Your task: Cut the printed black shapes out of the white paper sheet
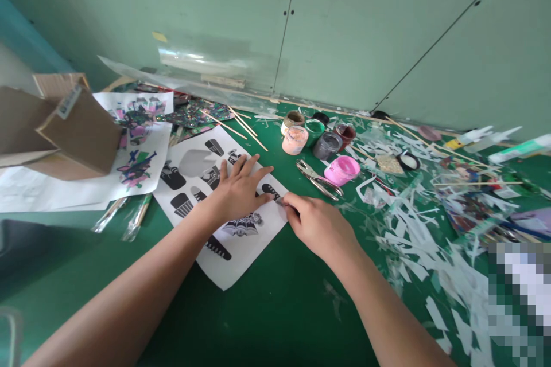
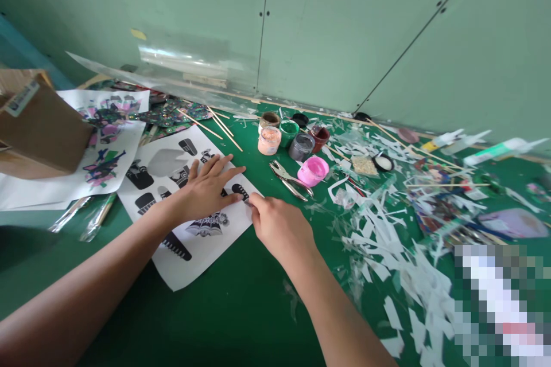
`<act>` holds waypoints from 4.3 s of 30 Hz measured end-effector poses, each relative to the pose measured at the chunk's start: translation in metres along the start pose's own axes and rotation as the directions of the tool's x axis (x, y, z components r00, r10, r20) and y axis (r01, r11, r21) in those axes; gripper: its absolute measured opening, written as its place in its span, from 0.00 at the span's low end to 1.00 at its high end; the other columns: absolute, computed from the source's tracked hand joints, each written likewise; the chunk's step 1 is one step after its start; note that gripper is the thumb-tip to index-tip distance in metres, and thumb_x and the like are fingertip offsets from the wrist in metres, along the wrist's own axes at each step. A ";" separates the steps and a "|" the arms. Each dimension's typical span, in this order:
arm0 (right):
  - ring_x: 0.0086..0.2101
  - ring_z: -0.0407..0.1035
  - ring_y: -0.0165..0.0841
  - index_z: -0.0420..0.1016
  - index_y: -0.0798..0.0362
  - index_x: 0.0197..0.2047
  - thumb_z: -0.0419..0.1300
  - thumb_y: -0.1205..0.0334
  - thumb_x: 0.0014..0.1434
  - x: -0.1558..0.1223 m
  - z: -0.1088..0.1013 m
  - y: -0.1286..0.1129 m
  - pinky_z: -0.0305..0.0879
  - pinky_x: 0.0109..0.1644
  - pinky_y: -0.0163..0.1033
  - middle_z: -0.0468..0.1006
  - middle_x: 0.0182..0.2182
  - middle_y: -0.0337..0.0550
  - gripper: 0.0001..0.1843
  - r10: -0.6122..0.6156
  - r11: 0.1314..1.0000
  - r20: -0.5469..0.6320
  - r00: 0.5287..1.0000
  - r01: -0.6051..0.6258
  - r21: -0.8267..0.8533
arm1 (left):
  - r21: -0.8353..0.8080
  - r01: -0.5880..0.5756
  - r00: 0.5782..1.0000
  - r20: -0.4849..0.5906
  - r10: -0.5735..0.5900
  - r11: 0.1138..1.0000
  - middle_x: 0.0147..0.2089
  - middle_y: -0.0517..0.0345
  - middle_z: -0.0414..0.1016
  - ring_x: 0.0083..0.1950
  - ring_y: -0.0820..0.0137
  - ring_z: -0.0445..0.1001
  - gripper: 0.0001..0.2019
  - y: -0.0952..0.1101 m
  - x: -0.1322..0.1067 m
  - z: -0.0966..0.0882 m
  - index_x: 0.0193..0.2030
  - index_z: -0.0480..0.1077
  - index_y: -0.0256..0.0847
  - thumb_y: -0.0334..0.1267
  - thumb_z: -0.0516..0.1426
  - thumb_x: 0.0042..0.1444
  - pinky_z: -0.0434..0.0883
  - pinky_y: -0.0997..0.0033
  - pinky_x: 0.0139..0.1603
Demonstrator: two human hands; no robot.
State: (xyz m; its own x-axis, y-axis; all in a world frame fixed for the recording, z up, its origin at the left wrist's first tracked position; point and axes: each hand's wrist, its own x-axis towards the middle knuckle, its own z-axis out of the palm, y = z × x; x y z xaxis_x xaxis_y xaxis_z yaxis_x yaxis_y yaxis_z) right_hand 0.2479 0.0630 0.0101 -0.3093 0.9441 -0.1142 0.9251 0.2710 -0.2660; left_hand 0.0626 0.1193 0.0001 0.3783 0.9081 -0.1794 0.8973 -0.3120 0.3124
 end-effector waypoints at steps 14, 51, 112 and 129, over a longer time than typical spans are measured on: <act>0.20 0.54 0.26 0.73 0.47 0.44 0.49 0.66 0.64 -0.001 -0.011 -0.007 0.39 0.22 0.35 0.72 0.27 0.37 0.13 0.038 0.997 0.074 0.997 -0.033 -0.069 | 0.012 0.005 1.000 0.003 -0.005 1.000 0.76 0.55 0.38 0.75 0.49 0.33 0.30 0.000 0.001 -0.001 0.69 0.53 0.55 0.55 0.50 0.61 0.35 0.31 0.68; 0.20 0.57 0.28 0.71 0.49 0.48 0.46 0.63 0.65 0.003 -0.020 0.007 0.41 0.23 0.36 0.71 0.23 0.39 0.15 -0.089 0.995 0.136 0.987 0.095 -0.039 | 0.010 -0.016 1.000 0.017 0.016 1.000 0.76 0.54 0.38 0.75 0.48 0.33 0.32 -0.001 0.003 -0.004 0.69 0.53 0.54 0.57 0.51 0.59 0.35 0.32 0.69; 0.27 0.73 0.31 0.74 0.50 0.46 0.47 0.56 0.68 -0.032 0.016 0.036 0.49 0.22 0.34 0.81 0.33 0.42 0.16 -0.120 0.981 -0.204 0.972 0.085 -0.173 | 0.055 -0.071 0.997 -0.011 0.071 0.996 0.75 0.45 0.41 0.75 0.46 0.37 0.35 -0.003 0.000 -0.008 0.69 0.53 0.48 0.58 0.54 0.58 0.37 0.31 0.67; 0.29 0.76 0.34 0.71 0.46 0.57 0.49 0.55 0.67 -0.104 0.024 -0.027 0.64 0.26 0.35 0.80 0.43 0.46 0.19 0.102 0.984 -0.213 0.972 -0.129 -0.120 | 0.091 -0.030 0.980 -0.194 0.048 0.995 0.72 0.48 0.54 0.72 0.51 0.50 0.19 0.041 -0.015 0.017 0.61 0.64 0.49 0.42 0.46 0.65 0.51 0.29 0.64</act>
State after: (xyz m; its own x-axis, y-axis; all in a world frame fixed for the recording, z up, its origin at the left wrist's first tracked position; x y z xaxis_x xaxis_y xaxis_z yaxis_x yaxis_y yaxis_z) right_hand 0.2498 -0.0474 0.0065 -0.1596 0.9850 0.0658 0.9770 0.1671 -0.1323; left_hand 0.0973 0.0885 -0.0005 0.3693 0.9291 0.0203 0.9024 -0.3637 0.2310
